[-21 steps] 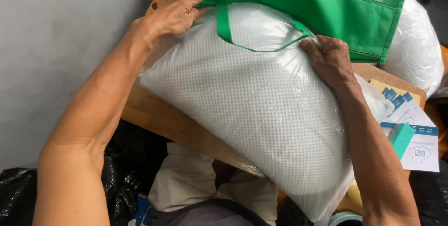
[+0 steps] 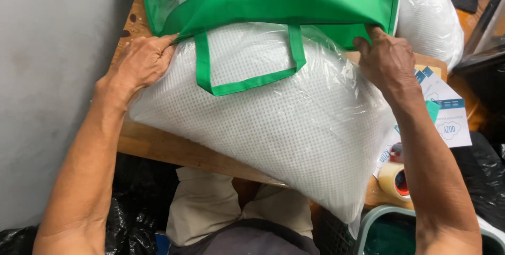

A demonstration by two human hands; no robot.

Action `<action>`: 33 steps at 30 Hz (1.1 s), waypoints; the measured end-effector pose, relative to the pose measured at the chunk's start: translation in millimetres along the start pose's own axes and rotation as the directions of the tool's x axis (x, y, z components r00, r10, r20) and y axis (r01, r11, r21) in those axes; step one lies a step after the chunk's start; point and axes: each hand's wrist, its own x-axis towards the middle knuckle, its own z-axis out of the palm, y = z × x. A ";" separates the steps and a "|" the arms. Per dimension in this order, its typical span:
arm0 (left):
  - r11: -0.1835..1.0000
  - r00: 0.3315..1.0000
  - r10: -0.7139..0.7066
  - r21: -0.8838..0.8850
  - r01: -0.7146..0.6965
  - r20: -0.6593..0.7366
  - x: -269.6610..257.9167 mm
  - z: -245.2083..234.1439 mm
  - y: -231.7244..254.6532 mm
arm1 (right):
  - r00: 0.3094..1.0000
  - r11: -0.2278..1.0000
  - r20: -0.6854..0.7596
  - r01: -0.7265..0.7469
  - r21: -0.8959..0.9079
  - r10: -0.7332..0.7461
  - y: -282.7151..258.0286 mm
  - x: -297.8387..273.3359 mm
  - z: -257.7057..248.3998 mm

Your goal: A person uses a smoothing tool on a pillow before carefully sliding it into a green zippered carrying bag.

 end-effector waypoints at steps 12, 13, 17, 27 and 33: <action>0.891 0.754 0.447 0.163 -0.424 -0.482 -56.5 -4.8 255.4 | 0.941 0.978 -0.284 0.204 0.046 -0.183 101.6 -10.6 77.1; 0.749 0.670 0.612 0.035 -0.662 -0.420 -55.8 10.2 294.6 | 0.897 0.960 -0.362 0.280 0.024 -0.253 103.6 -10.4 83.2; 0.692 0.630 0.707 0.130 -0.710 -0.321 -53.5 114.5 371.7 | 0.881 0.943 -0.391 0.321 0.083 -0.265 114.2 -20.2 80.8; 0.942 0.909 0.335 0.114 -0.316 -0.249 -20.5 127.3 339.7 | 0.899 0.942 -0.309 0.250 -0.223 -0.312 144.6 -61.2 65.3; 0.955 0.924 0.297 0.069 -0.289 -0.240 -22.0 129.1 329.1 | 0.912 0.967 -0.327 0.211 -0.145 -0.248 144.1 -60.5 89.1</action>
